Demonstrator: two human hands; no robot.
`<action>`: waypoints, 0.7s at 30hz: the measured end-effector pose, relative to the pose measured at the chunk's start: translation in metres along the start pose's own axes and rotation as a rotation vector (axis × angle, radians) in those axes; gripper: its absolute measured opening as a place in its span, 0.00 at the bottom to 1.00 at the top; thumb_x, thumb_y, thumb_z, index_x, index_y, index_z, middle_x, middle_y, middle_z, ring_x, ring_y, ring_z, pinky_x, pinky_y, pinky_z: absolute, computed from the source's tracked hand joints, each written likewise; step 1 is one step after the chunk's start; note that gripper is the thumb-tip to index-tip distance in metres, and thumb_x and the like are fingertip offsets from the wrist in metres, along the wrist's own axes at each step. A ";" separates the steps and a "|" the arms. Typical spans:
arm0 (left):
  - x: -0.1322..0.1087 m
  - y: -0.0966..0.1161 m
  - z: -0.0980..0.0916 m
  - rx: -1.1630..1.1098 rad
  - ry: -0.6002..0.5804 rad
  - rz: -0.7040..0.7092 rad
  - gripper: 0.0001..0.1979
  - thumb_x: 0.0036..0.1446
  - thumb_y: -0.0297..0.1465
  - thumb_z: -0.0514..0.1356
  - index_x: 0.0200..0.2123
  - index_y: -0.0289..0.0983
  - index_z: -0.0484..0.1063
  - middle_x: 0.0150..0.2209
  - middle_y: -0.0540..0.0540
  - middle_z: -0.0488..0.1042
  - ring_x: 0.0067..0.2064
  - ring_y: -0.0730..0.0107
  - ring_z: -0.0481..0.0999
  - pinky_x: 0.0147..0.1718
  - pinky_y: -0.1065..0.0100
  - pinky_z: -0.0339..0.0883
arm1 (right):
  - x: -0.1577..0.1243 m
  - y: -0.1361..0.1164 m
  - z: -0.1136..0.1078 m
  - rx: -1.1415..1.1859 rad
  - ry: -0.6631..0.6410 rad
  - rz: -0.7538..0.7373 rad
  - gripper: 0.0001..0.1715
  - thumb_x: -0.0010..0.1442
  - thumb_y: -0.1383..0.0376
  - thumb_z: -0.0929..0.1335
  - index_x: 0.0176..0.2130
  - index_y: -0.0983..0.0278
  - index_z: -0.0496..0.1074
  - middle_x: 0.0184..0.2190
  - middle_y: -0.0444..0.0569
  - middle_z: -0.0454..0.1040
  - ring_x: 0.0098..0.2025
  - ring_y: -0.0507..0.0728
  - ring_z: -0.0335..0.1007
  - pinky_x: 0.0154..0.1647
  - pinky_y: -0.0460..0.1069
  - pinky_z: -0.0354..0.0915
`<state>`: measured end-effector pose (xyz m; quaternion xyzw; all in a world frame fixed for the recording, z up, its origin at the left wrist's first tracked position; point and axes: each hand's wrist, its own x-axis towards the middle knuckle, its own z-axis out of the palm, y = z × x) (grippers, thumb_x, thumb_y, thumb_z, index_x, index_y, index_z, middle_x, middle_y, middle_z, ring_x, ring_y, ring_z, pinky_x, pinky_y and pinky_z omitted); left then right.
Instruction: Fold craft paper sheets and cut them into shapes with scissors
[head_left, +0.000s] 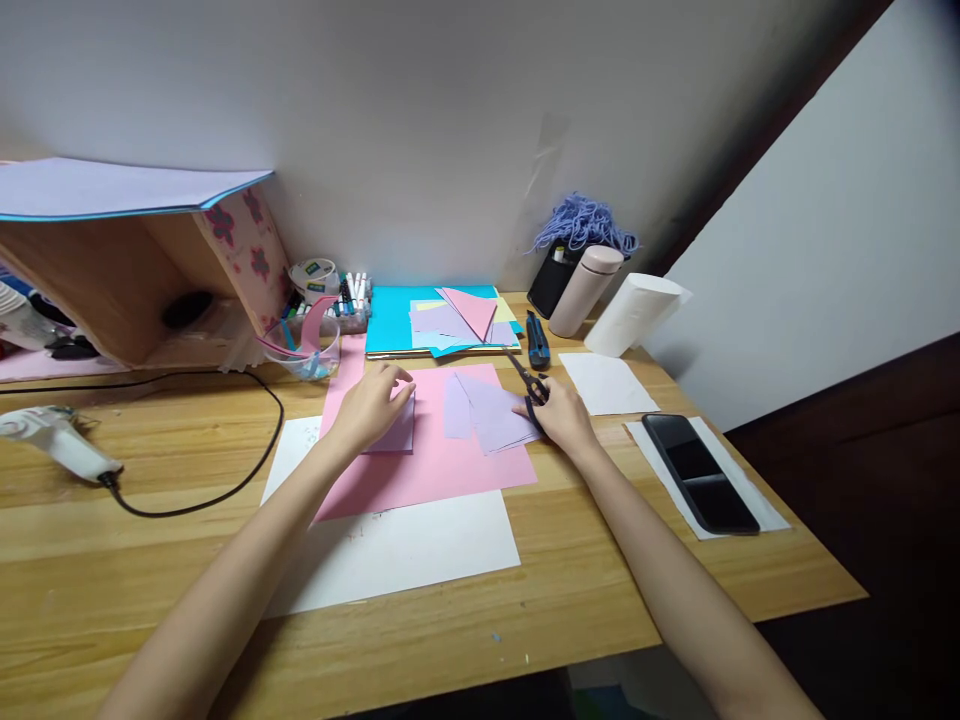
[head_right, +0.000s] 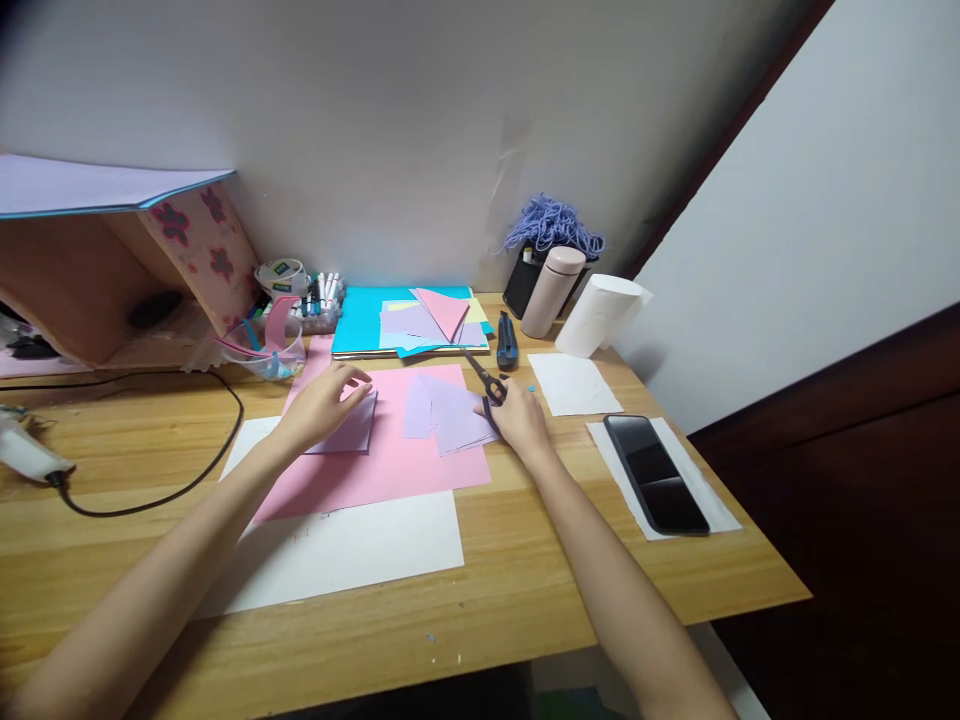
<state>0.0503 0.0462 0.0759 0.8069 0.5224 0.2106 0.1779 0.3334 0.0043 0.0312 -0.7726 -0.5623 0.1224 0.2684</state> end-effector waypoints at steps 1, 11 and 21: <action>0.000 0.000 0.000 -0.019 -0.004 -0.003 0.11 0.57 0.36 0.49 0.37 0.38 0.68 0.42 0.44 0.70 0.43 0.63 0.71 0.38 0.66 0.63 | -0.001 -0.001 0.000 0.008 -0.010 0.004 0.17 0.40 0.58 0.73 0.27 0.61 0.65 0.29 0.48 0.74 0.32 0.58 0.69 0.29 0.48 0.59; 0.000 0.005 -0.003 -0.125 0.026 0.068 0.10 0.56 0.34 0.50 0.35 0.38 0.69 0.38 0.46 0.72 0.39 0.67 0.72 0.38 0.66 0.65 | 0.008 0.010 -0.008 0.352 0.027 -0.035 0.17 0.40 0.56 0.72 0.25 0.65 0.66 0.23 0.44 0.70 0.26 0.53 0.63 0.27 0.47 0.58; -0.016 0.044 0.005 -0.042 0.202 0.397 0.19 0.57 0.34 0.53 0.52 0.40 0.59 0.54 0.40 0.63 0.55 0.59 0.61 0.49 0.57 0.59 | -0.011 -0.018 -0.040 0.770 0.012 -0.270 0.21 0.40 0.55 0.74 0.23 0.63 0.61 0.25 0.45 0.68 0.28 0.53 0.64 0.30 0.48 0.63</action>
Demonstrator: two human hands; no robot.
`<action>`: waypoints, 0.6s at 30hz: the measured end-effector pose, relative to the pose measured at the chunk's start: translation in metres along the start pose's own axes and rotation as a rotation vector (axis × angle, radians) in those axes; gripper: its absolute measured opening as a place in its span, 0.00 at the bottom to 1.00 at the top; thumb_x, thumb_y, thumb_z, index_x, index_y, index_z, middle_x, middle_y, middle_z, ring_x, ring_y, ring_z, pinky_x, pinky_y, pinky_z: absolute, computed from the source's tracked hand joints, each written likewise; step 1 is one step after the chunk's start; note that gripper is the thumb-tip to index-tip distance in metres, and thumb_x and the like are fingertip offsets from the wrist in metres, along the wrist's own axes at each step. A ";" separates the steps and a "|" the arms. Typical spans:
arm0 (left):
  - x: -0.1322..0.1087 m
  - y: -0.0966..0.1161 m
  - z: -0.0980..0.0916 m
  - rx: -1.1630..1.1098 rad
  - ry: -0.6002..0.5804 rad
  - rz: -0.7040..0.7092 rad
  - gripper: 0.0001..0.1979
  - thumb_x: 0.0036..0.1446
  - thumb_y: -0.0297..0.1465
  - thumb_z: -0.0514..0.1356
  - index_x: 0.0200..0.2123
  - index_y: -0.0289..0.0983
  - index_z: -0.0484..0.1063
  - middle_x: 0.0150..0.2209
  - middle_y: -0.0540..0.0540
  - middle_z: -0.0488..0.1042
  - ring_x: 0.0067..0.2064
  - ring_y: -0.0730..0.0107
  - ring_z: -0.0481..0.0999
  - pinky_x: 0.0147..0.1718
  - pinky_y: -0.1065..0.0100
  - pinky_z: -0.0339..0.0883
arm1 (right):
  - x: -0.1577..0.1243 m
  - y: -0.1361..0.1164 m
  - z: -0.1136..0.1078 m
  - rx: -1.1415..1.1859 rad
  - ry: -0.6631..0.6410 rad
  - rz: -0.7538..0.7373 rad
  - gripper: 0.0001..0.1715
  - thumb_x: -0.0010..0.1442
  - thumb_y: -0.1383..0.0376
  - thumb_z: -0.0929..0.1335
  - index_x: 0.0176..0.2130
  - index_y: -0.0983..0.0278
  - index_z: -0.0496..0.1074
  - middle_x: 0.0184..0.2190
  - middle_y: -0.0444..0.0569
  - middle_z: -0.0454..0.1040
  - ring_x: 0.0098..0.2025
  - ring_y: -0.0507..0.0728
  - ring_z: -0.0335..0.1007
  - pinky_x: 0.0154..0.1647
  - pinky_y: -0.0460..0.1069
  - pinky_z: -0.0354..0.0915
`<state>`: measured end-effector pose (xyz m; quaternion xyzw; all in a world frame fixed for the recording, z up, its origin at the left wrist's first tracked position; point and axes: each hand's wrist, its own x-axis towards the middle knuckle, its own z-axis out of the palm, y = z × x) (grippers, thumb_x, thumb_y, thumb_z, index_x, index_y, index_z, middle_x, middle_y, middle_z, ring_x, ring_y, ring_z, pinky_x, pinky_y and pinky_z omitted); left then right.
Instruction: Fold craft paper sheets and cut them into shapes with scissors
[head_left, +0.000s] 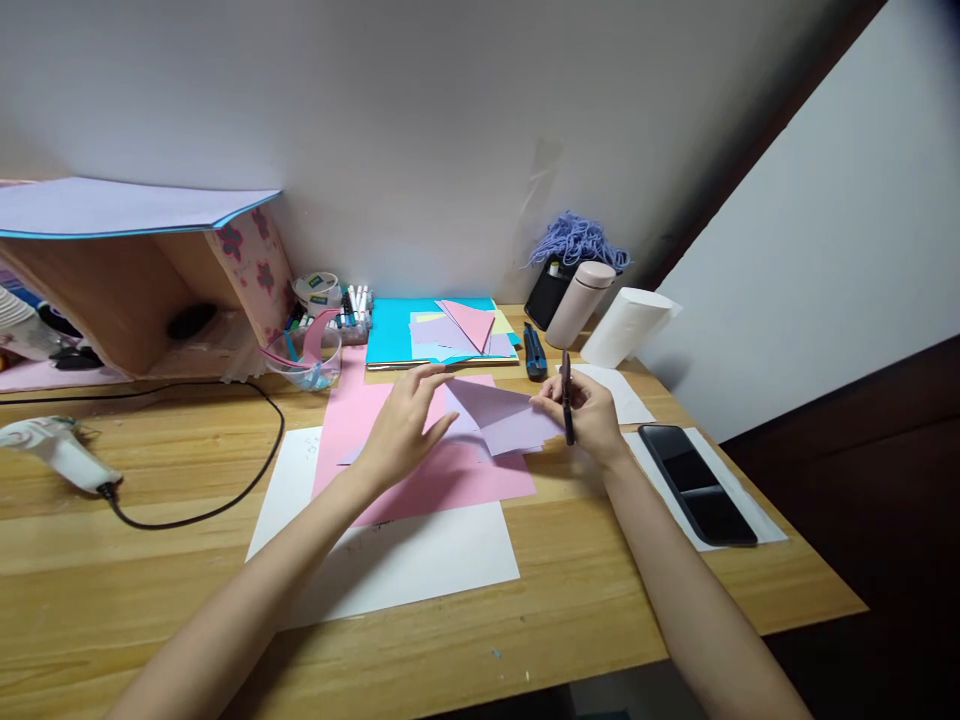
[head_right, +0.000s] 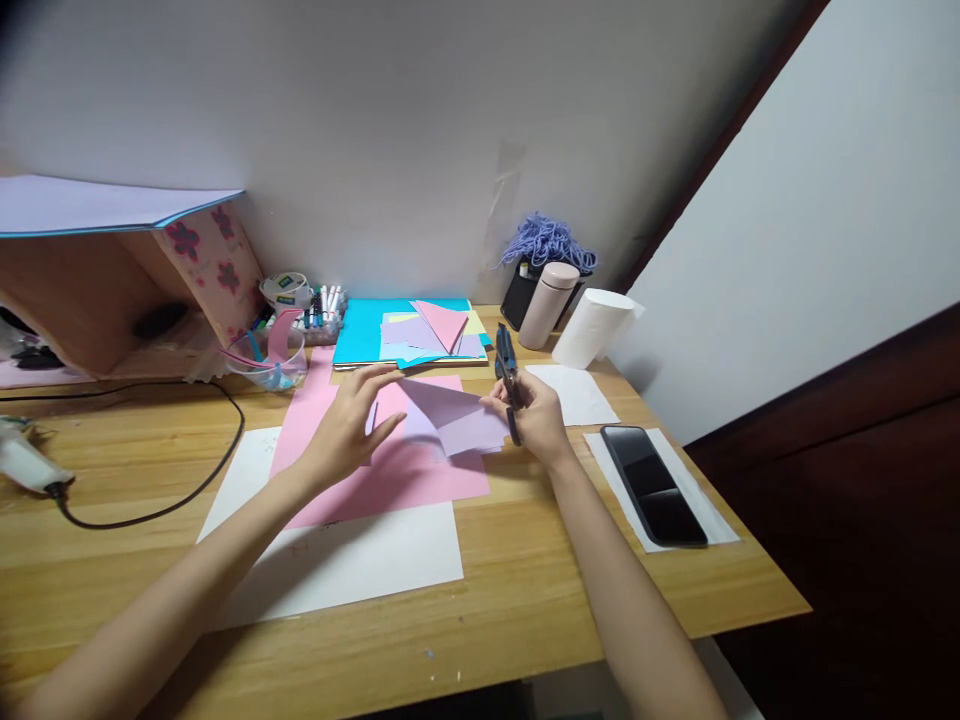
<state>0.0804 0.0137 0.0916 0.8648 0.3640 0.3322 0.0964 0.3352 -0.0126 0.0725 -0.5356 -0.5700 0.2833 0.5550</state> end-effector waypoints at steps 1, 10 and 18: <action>0.000 0.004 0.001 0.052 -0.003 0.043 0.20 0.57 0.34 0.54 0.53 0.40 0.58 0.55 0.39 0.61 0.56 0.58 0.60 0.50 0.56 0.57 | -0.002 -0.002 0.002 0.027 -0.042 0.000 0.22 0.40 0.55 0.74 0.23 0.63 0.60 0.25 0.45 0.67 0.28 0.53 0.64 0.30 0.49 0.63; -0.006 0.014 0.001 0.149 -0.405 0.003 0.16 0.61 0.38 0.47 0.27 0.39 0.68 0.23 0.48 0.73 0.24 0.68 0.69 0.25 0.69 0.56 | -0.016 -0.013 0.023 0.153 -0.262 0.087 0.22 0.43 0.55 0.73 0.24 0.62 0.58 0.25 0.44 0.67 0.28 0.52 0.63 0.29 0.47 0.62; 0.001 -0.010 -0.005 -0.436 -0.158 -0.549 0.18 0.58 0.44 0.49 0.23 0.37 0.62 0.14 0.55 0.64 0.14 0.77 0.62 0.16 0.75 0.53 | -0.008 0.005 0.032 0.393 -0.251 0.398 0.31 0.48 0.38 0.61 0.26 0.63 0.62 0.22 0.45 0.66 0.24 0.52 0.65 0.24 0.47 0.66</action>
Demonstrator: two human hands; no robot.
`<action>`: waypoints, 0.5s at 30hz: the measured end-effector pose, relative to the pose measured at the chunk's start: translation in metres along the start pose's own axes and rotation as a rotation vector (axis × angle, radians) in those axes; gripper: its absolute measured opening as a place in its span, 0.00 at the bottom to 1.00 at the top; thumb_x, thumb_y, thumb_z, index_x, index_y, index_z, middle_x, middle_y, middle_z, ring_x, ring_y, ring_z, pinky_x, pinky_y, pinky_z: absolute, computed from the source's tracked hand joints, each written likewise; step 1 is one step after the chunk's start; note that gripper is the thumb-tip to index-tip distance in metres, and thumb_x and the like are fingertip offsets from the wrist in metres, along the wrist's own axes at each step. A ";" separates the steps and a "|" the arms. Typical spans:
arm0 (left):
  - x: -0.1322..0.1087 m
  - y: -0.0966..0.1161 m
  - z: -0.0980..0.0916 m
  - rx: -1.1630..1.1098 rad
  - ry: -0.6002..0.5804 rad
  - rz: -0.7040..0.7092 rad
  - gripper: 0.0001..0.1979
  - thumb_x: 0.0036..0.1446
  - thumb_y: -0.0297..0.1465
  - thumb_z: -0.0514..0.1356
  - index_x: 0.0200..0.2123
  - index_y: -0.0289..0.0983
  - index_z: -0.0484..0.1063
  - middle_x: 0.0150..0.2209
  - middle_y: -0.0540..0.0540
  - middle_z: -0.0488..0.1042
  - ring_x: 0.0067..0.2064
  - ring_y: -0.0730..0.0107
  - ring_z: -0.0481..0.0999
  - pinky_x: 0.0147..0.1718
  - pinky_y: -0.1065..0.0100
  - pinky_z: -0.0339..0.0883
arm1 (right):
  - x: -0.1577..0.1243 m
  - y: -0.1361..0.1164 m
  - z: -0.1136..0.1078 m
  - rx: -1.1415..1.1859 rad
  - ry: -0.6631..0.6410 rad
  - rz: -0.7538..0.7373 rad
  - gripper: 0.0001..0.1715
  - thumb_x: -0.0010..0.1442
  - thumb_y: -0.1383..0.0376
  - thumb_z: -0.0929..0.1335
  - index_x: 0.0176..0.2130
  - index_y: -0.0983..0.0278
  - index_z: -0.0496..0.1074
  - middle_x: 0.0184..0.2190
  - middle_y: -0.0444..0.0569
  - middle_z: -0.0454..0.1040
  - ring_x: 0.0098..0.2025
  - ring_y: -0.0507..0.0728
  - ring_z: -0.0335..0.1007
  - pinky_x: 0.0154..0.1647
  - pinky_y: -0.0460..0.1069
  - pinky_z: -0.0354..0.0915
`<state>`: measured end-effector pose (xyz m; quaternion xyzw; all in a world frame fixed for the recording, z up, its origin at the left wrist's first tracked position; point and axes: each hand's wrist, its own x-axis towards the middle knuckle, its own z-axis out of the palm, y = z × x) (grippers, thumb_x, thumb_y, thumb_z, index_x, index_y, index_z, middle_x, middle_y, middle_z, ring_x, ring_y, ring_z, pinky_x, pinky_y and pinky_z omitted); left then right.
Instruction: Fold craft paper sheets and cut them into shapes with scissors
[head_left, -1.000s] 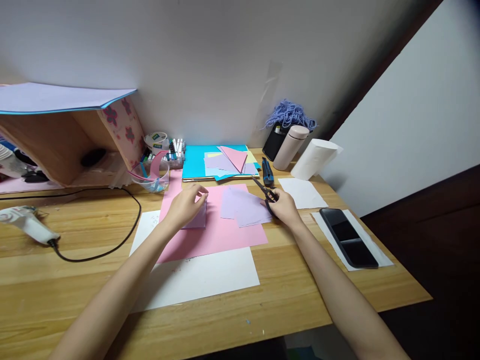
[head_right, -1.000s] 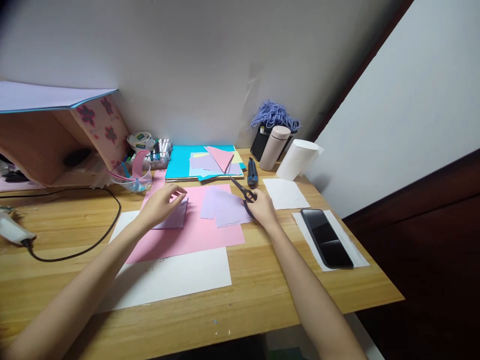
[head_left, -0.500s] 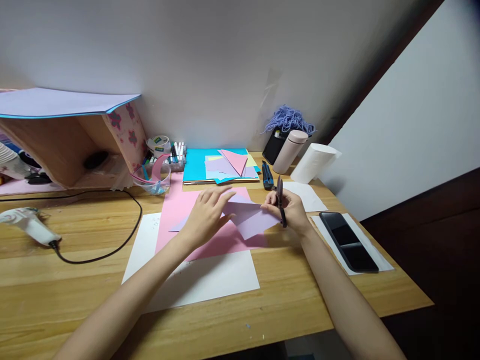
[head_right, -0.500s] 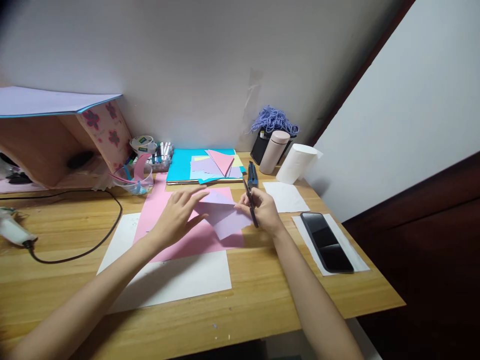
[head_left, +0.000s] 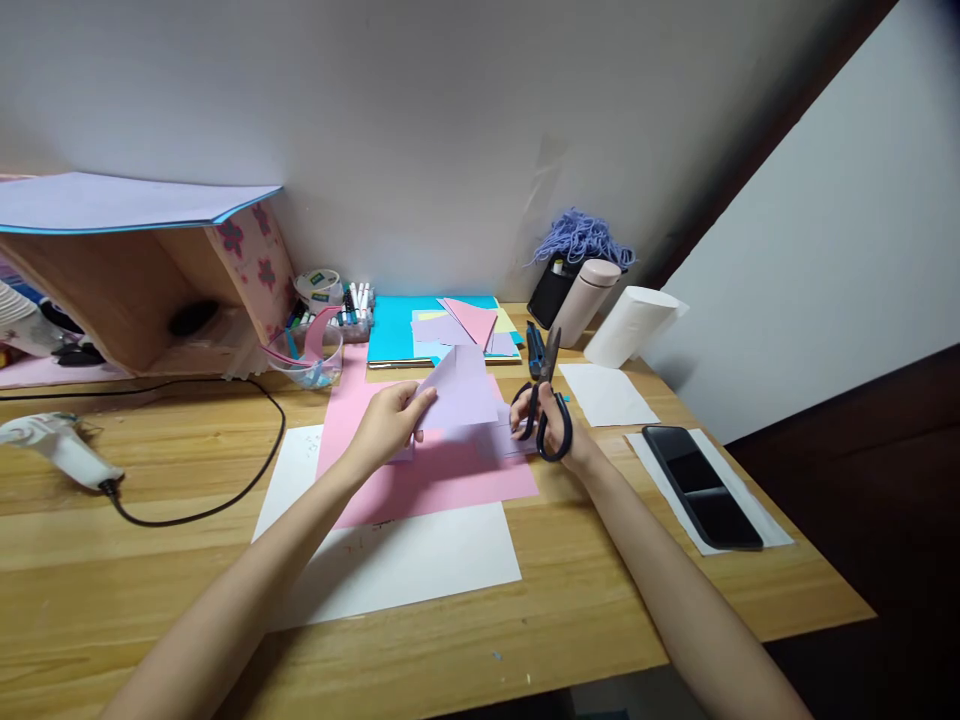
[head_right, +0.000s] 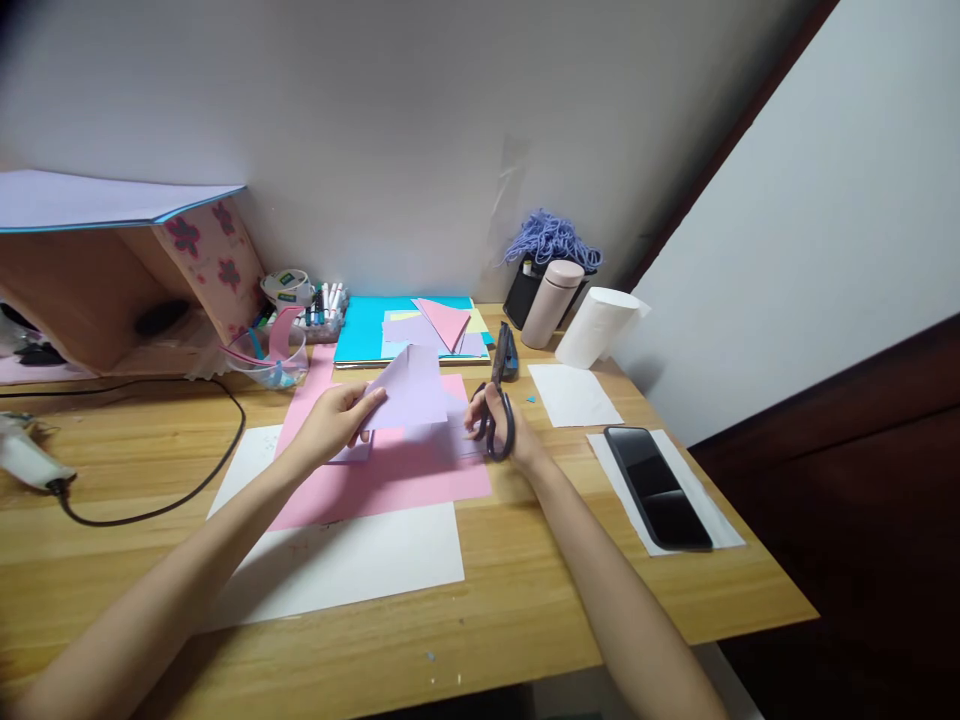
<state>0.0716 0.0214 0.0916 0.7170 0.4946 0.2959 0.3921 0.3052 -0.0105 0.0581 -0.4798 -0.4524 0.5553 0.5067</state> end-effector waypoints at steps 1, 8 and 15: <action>0.001 -0.001 -0.001 -0.045 0.034 -0.020 0.18 0.57 0.44 0.49 0.23 0.37 0.62 0.13 0.55 0.63 0.13 0.77 0.61 0.15 0.75 0.52 | -0.001 0.003 0.004 0.040 -0.065 0.070 0.34 0.46 0.35 0.59 0.26 0.64 0.62 0.21 0.45 0.65 0.24 0.52 0.65 0.24 0.48 0.67; 0.000 0.002 -0.006 -0.065 0.369 0.009 0.16 0.57 0.42 0.49 0.24 0.37 0.60 0.16 0.56 0.61 0.15 0.79 0.66 0.14 0.77 0.55 | -0.026 0.027 0.035 -0.032 -0.494 0.268 0.42 0.47 0.32 0.53 0.33 0.66 0.63 0.23 0.47 0.67 0.23 0.53 0.68 0.25 0.49 0.67; -0.003 0.002 -0.001 -0.001 0.345 0.020 0.17 0.58 0.43 0.48 0.25 0.38 0.62 0.14 0.56 0.63 0.14 0.77 0.66 0.15 0.76 0.55 | -0.038 0.030 0.049 -0.083 -0.518 0.211 0.38 0.53 0.36 0.50 0.34 0.66 0.63 0.20 0.43 0.64 0.21 0.50 0.66 0.21 0.45 0.64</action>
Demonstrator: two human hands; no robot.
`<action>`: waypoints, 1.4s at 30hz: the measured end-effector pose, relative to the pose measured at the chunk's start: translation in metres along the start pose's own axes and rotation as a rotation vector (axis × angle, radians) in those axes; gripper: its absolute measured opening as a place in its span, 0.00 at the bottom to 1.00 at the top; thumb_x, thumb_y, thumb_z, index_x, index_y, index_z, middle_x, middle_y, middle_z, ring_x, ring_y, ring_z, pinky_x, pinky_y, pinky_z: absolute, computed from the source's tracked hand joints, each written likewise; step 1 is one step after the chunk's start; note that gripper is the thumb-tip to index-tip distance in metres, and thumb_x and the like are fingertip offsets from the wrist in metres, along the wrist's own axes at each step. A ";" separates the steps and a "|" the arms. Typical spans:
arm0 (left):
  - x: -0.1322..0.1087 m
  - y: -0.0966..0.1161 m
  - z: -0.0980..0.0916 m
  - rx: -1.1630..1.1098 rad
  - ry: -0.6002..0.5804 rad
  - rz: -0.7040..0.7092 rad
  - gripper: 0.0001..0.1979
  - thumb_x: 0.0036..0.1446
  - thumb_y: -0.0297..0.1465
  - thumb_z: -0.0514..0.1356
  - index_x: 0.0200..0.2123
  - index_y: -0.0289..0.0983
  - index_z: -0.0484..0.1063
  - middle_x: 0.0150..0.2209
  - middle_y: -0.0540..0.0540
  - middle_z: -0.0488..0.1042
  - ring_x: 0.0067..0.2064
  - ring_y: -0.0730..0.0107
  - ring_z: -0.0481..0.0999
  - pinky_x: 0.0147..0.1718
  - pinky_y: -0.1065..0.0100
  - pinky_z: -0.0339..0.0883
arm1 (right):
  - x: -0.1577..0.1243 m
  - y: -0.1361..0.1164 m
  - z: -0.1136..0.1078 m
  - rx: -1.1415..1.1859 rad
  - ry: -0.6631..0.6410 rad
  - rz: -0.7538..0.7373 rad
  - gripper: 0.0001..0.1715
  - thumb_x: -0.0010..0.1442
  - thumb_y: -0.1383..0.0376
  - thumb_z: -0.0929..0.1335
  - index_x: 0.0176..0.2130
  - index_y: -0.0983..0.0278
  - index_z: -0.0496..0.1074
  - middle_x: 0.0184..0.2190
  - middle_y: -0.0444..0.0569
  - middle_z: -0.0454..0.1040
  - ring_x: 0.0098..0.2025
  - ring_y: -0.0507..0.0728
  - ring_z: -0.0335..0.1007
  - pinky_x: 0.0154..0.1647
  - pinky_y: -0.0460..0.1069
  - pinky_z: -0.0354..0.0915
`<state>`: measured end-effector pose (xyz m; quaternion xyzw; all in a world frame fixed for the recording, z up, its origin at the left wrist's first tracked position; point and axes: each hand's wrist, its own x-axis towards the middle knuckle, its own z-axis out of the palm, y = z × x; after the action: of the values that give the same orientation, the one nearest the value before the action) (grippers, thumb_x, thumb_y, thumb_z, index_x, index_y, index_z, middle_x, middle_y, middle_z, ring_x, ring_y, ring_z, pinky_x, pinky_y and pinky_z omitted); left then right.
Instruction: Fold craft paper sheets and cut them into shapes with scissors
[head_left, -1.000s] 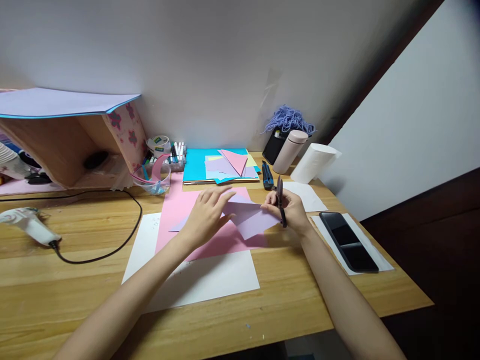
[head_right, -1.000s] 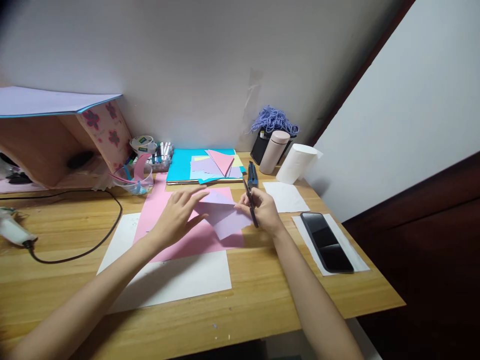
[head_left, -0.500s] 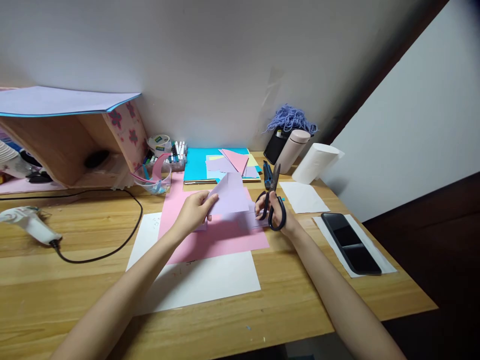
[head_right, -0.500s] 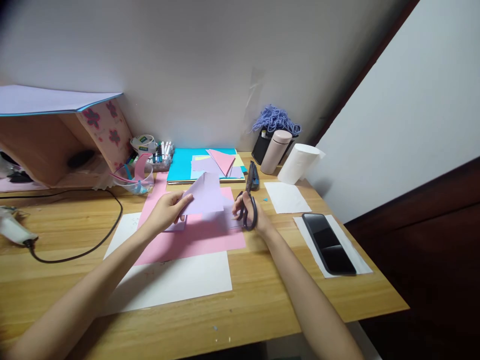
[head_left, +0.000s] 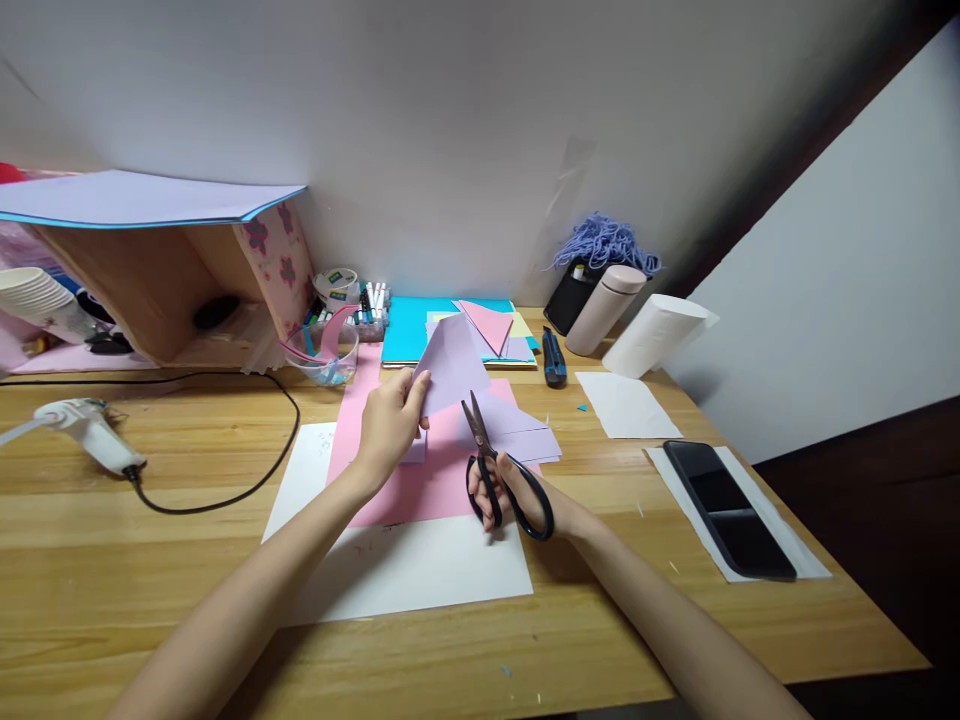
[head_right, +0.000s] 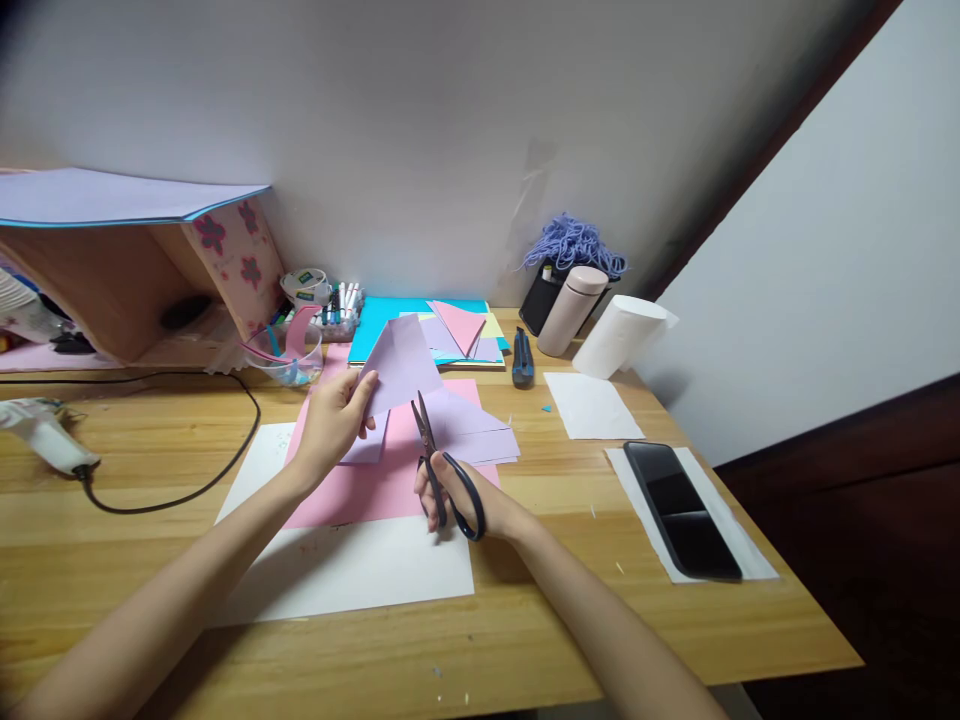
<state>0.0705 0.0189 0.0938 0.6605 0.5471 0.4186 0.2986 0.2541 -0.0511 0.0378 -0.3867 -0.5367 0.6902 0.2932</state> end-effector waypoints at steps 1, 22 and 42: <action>-0.001 0.000 0.001 0.000 -0.012 0.001 0.17 0.58 0.43 0.48 0.25 0.38 0.62 0.14 0.56 0.63 0.14 0.76 0.66 0.15 0.76 0.55 | 0.001 0.001 0.000 -0.002 0.012 0.004 0.38 0.53 0.36 0.50 0.33 0.65 0.63 0.19 0.42 0.63 0.20 0.50 0.66 0.20 0.45 0.63; -0.005 -0.005 0.008 0.104 -0.060 0.055 0.17 0.59 0.43 0.47 0.25 0.39 0.63 0.14 0.55 0.64 0.17 0.74 0.68 0.19 0.75 0.55 | 0.003 0.008 -0.003 0.015 0.064 0.000 0.39 0.53 0.36 0.50 0.30 0.66 0.63 0.15 0.40 0.61 0.17 0.49 0.65 0.17 0.44 0.63; -0.007 -0.004 0.009 0.122 -0.052 0.068 0.18 0.59 0.43 0.46 0.23 0.39 0.62 0.14 0.55 0.63 0.17 0.74 0.68 0.20 0.74 0.55 | 0.005 0.009 0.000 0.040 0.079 0.023 0.40 0.51 0.34 0.50 0.29 0.65 0.62 0.14 0.39 0.61 0.16 0.49 0.64 0.17 0.44 0.62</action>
<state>0.0767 0.0138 0.0847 0.7065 0.5408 0.3771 0.2575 0.2518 -0.0489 0.0282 -0.4138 -0.5062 0.6885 0.3139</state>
